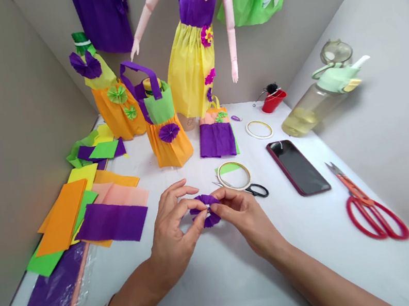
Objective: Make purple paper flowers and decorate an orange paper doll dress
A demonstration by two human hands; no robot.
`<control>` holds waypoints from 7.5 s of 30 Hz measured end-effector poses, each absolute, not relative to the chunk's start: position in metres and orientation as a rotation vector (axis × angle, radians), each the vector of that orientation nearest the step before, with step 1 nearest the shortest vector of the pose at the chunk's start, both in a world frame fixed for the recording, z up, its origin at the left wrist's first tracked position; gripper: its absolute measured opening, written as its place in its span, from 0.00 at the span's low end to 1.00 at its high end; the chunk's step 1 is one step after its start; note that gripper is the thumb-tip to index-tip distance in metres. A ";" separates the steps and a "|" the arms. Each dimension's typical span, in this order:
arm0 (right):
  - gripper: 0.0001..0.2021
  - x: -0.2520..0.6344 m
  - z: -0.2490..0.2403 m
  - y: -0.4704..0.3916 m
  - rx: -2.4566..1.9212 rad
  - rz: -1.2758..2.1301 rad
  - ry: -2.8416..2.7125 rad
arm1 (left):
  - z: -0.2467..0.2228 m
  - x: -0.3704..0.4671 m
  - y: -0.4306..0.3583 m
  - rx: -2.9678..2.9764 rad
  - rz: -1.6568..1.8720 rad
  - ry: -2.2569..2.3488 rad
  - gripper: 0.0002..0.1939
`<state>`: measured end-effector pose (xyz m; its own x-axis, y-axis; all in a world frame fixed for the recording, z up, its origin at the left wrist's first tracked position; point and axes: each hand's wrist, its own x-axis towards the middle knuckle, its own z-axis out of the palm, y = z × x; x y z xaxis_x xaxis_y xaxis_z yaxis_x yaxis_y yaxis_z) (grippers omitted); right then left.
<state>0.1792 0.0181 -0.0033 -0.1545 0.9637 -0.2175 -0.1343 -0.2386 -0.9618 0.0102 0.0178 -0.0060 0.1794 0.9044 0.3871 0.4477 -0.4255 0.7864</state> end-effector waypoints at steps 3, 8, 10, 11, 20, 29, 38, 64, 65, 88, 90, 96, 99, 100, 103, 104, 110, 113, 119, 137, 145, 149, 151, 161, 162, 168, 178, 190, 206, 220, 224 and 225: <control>0.07 0.177 0.001 0.018 -1.169 1.561 -1.100 | -0.009 0.010 0.019 1.988 1.157 1.259 0.05; 0.08 0.176 0.005 0.017 -1.179 1.552 -1.113 | -0.009 0.010 0.019 1.971 1.142 1.273 0.04; 0.08 0.176 0.006 0.017 -1.178 1.552 -1.118 | -0.009 0.010 0.019 1.961 1.134 1.279 0.03; 0.08 0.176 0.007 0.017 -1.178 1.551 -1.123 | -0.009 0.010 0.019 1.959 1.134 1.281 0.04; 0.08 0.177 0.006 0.016 -1.175 1.521 -1.168 | -0.009 0.009 0.020 1.967 1.131 1.277 0.04; 0.08 0.176 0.006 0.016 -1.188 1.495 -1.184 | -0.007 0.010 0.020 1.885 1.095 1.297 0.03; 0.08 0.176 0.005 0.016 -1.200 1.484 -1.197 | -0.007 0.009 0.020 1.877 1.084 1.295 0.03; 0.07 0.179 0.008 0.015 -1.175 1.555 -1.179 | -0.005 0.006 0.023 1.380 0.949 1.194 0.14; 0.08 0.179 0.008 0.015 -1.169 1.558 -1.178 | -0.005 0.006 0.023 1.337 0.929 1.172 0.15; 0.07 0.179 0.005 0.017 -1.189 1.534 -1.147 | -0.006 0.007 0.019 1.847 1.197 1.245 0.02; 0.06 0.179 0.005 0.016 -1.184 1.512 -1.164 | -0.006 0.007 0.019 2.009 1.195 1.225 0.05; 0.05 0.178 0.004 0.015 -1.207 1.447 -1.251 | -0.009 0.007 0.021 2.064 1.163 1.246 0.04; 0.04 0.178 0.003 0.014 -1.215 1.396 -1.313 | -0.010 0.007 0.022 2.057 1.154 1.253 0.04; 0.04 0.178 0.003 0.014 -1.214 1.388 -1.321 | -0.010 0.007 0.022 2.052 1.152 1.254 0.04; 0.05 0.179 0.002 0.015 -1.211 1.386 -1.321 | -0.008 0.007 0.022 2.024 1.143 1.252 0.04; 0.05 0.179 0.002 0.014 -1.211 1.388 -1.321 | -0.008 0.007 0.022 2.007 1.134 1.252 0.04; 0.05 0.179 0.002 0.014 -1.207 1.427 -1.301 | -0.002 0.007 0.023 1.874 1.048 1.282 0.04; 0.05 0.179 0.003 0.014 -1.198 1.452 -1.279 | 0.000 0.007 0.023 1.806 1.011 1.279 0.04; 0.08 0.180 0.003 0.016 -1.169 1.586 -1.153 | 0.001 0.003 0.023 1.657 0.960 1.255 0.03; 0.05 0.186 0.001 0.021 -0.985 1.758 -0.755 | 0.000 -0.003 0.031 0.964 1.119 1.132 0.08; 0.05 0.184 -0.002 0.021 -0.989 1.711 -0.813 | -0.002 0.001 0.027 1.095 0.982 1.039 0.14; 0.05 0.184 -0.003 0.020 -1.024 1.678 -0.865 | 0.001 0.005 0.025 1.076 0.824 0.917 0.21; 0.06 0.184 -0.003 0.019 -1.043 1.664 -0.889 | 0.001 0.006 0.025 1.079 0.814 0.911 0.20; 0.08 0.183 -0.001 0.018 -1.114 1.667 -1.067 | -0.006 0.005 0.025 1.086 0.851 0.997 0.16; 0.08 0.183 -0.002 0.018 -1.114 1.662 -1.081 | -0.007 0.005 0.025 1.096 0.852 0.997 0.16; 0.06 0.182 -0.004 0.016 -1.078 1.643 -1.102 | -0.005 0.006 0.023 1.152 0.836 1.012 0.15; 0.07 0.181 -0.003 0.017 -1.096 1.643 -1.091 | -0.005 0.007 0.024 1.100 0.835 0.960 0.14; 0.06 0.182 -0.007 0.017 -1.135 1.568 -1.071 | -0.006 0.008 0.019 2.056 1.291 1.250 0.05; 0.10 0.180 -0.003 0.015 -1.154 1.609 -1.087 | -0.010 0.009 0.024 2.255 1.256 1.227 0.06; 0.10 0.181 -0.001 0.017 -1.140 1.636 -1.077 | -0.012 0.006 0.021 2.154 1.204 1.251 0.07; 0.09 0.181 -0.001 0.016 -1.120 1.658 -1.059 | -0.010 0.006 0.021 2.063 1.154 1.274 0.07; 0.09 0.181 -0.002 0.016 -1.110 1.672 -1.044 | -0.010 0.007 0.021 2.030 1.141 1.279 0.07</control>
